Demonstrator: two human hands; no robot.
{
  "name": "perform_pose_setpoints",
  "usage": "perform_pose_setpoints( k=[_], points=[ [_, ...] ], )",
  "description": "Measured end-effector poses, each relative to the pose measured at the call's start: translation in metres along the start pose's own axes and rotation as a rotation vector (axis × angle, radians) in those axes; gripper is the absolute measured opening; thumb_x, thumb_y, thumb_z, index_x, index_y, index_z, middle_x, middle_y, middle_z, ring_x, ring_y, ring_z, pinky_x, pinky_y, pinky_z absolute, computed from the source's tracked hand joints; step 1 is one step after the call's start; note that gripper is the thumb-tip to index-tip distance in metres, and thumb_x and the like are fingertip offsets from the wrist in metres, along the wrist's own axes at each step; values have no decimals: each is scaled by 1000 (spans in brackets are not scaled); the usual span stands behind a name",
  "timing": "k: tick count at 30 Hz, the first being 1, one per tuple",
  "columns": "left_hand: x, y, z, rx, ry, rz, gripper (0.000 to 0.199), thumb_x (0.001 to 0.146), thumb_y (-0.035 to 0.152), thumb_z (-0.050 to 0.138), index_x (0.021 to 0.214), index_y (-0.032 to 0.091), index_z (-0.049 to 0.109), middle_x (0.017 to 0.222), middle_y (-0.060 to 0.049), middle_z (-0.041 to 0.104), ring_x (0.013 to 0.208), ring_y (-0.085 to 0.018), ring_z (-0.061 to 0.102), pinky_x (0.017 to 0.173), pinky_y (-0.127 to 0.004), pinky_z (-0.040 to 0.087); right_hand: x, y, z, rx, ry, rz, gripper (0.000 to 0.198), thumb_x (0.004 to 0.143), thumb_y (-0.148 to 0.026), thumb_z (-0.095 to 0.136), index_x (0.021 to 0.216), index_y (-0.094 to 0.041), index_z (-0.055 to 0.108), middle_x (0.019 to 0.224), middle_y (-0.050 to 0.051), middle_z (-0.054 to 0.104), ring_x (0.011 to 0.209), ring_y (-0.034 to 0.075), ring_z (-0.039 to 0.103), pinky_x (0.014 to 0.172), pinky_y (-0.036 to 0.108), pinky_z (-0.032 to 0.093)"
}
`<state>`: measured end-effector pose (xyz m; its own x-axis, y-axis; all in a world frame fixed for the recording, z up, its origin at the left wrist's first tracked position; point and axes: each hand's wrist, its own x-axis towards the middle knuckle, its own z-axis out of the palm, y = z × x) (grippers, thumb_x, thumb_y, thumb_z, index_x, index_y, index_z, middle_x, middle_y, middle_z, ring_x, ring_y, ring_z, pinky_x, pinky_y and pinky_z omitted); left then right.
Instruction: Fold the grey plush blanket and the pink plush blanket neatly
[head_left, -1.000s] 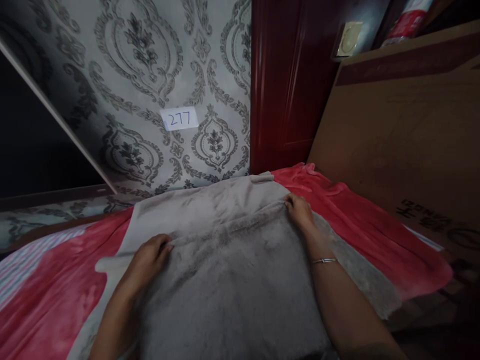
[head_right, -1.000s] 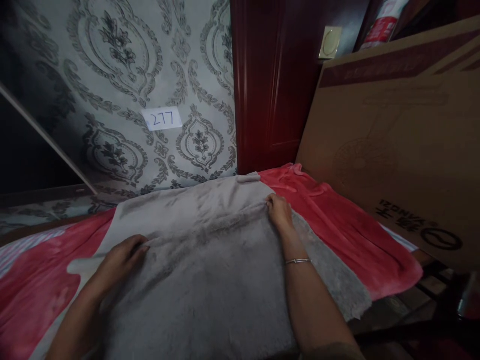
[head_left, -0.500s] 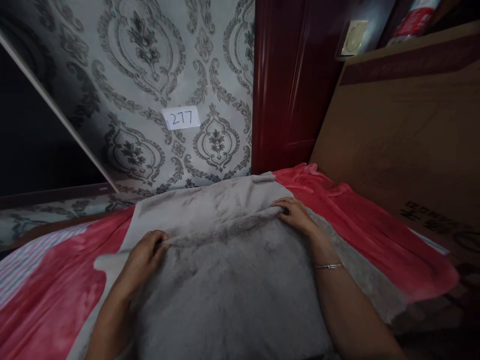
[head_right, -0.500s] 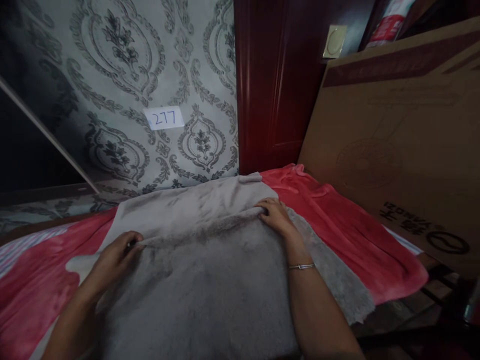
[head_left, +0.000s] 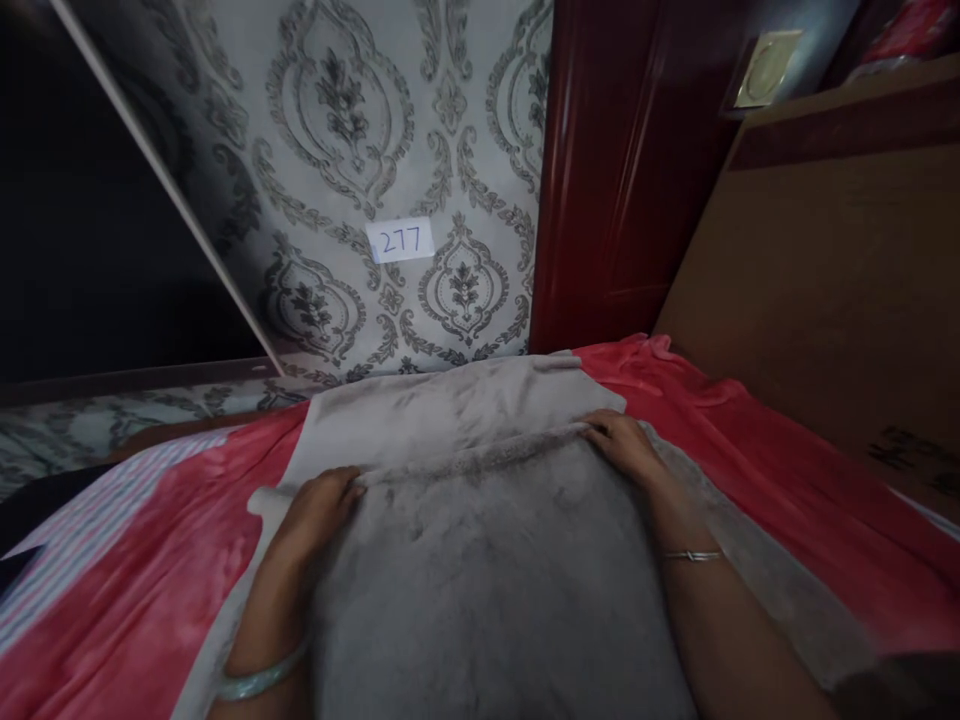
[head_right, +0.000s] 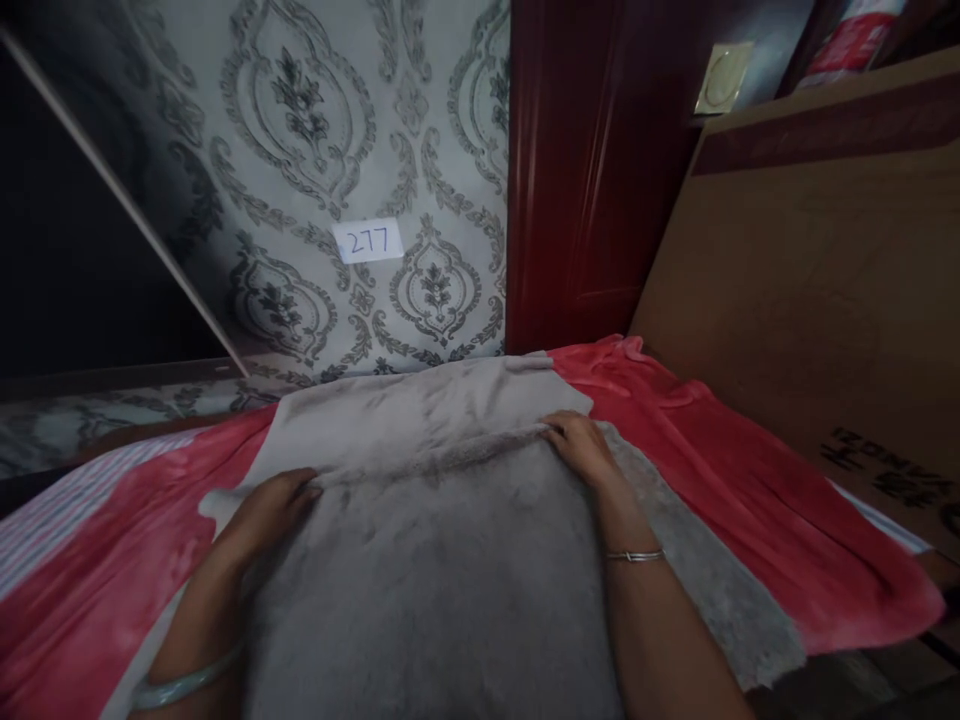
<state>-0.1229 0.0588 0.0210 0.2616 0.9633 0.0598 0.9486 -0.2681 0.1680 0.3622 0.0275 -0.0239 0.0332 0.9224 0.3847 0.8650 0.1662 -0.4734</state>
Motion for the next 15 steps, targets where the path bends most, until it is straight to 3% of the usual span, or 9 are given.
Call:
perform_pose_setpoints(
  k=[4,8,12,15],
  points=[
    [-6,10,-11,12,52,21,25,90,23,49,99,20,72,105,-12,75,105,-25,69,92,-34,50,-5,-10,0,-17,45,17,20,86,-19,58,87,-21,77,98,12,78,95,27,72,87,38,55],
    [-23,17,-29,35,166,101,20,90,23,49,87,19,68,95,-12,73,98,-26,67,88,-35,50,-29,-22,-20,-13,117,-60,24,88,-24,53,90,-21,76,96,13,78,93,29,72,86,42,56],
    [-67,16,-43,-44,282,229,23,94,25,45,86,21,66,87,-7,69,89,-24,65,81,-34,51,-85,-24,-52,-31,226,-201,33,94,-35,46,96,-22,76,94,11,77,90,28,72,81,43,58],
    [-106,11,-37,-72,347,300,22,95,25,45,89,22,67,85,-5,67,85,-22,64,78,-33,51,-135,-23,-64,-63,300,-234,32,98,-39,46,105,-25,75,97,8,77,91,26,72,82,42,59]
  ],
)
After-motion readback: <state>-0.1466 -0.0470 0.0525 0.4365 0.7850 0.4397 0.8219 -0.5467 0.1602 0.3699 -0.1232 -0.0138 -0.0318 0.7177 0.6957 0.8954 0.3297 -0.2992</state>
